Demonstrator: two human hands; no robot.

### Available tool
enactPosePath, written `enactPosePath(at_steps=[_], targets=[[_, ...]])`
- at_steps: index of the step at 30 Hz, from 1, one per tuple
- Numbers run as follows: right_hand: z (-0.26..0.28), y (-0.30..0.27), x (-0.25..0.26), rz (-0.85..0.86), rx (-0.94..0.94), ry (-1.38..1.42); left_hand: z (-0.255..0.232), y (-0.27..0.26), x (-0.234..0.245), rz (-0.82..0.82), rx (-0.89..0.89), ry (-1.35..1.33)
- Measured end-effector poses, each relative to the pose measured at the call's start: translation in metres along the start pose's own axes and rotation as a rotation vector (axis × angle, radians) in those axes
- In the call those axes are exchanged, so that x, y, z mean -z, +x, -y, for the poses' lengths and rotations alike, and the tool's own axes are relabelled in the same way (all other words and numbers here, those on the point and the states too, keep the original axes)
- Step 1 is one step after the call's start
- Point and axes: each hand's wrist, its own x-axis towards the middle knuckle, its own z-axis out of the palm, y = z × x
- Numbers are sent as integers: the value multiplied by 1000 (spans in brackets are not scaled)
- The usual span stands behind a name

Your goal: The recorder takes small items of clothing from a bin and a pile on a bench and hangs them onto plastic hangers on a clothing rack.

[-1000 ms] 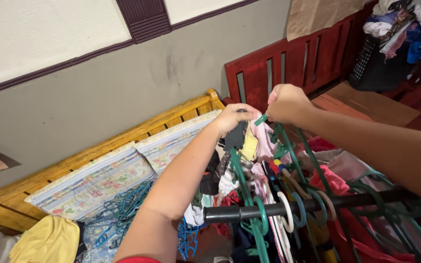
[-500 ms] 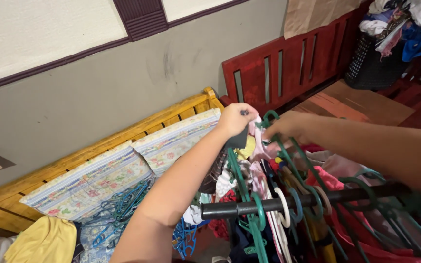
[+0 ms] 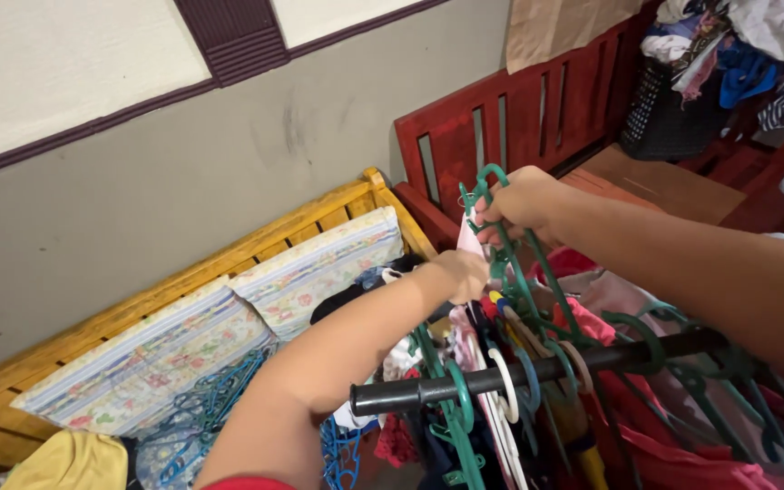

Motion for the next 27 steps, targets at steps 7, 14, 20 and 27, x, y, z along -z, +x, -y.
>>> enactPosePath(at_steps=[7,14,20,27], targets=[[-1,1,6,-25,39,-4,3,-22,16,8,167,112],[-15,11,0,58,57,-148,9,-82,64,-314,186,-225],[-19,17,-8,112,-6,-111,33,-93,46,-488,229,-605],[-15,-4,-22,81,-5,-206,39,-95,42,-395,258,-894]])
